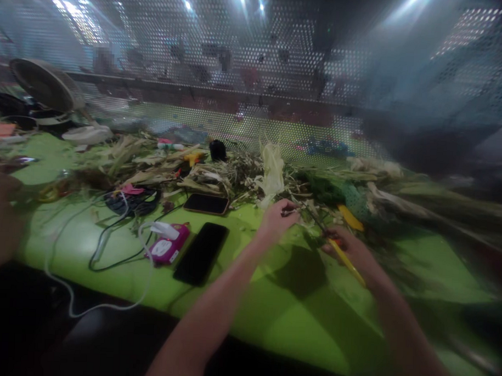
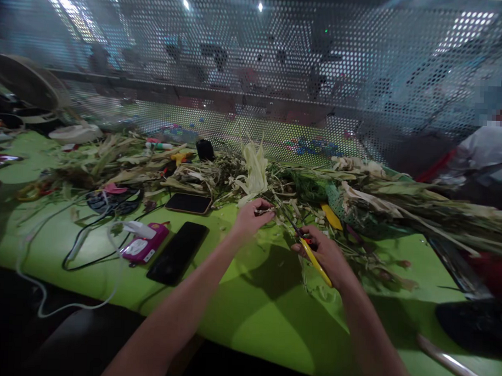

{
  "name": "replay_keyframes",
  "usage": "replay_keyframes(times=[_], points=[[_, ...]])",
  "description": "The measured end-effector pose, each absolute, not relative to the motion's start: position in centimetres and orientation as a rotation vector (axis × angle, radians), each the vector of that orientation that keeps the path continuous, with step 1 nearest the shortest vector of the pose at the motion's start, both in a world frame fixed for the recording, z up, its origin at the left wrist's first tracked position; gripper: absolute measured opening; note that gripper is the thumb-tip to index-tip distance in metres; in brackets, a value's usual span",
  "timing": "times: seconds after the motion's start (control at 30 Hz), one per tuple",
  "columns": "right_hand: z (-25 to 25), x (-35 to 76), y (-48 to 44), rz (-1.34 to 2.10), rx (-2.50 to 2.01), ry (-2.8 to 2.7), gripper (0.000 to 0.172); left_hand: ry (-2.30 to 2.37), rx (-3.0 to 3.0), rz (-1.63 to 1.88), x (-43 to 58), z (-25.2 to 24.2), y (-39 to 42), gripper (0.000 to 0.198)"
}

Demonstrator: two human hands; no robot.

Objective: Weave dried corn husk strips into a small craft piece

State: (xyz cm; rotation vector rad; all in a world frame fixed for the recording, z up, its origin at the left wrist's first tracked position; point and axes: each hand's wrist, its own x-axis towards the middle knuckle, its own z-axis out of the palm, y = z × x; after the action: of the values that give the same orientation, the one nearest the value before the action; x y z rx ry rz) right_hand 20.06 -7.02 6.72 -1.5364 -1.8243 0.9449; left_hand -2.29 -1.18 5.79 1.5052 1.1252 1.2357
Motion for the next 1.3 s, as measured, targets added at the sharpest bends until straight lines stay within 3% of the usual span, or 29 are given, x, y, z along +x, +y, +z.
replay_keyframes(times=[0.67,1.17,1.3], points=[[7.6,19.7,-6.9,0.885,-1.516,-1.488,0.043,0.911,1.166,1.105,-1.9,6.3,-1.5,0.021],[5.8,19.0,-6.3,1.060,-1.335,-1.310,0.061,0.834,1.411,0.776,0.2,4.4,-2.7,0.043],[6.4,18.9,-6.4,1.001,-1.353,-1.239,0.061,0.866,1.369,0.778,0.1,3.9,-2.1,0.035]])
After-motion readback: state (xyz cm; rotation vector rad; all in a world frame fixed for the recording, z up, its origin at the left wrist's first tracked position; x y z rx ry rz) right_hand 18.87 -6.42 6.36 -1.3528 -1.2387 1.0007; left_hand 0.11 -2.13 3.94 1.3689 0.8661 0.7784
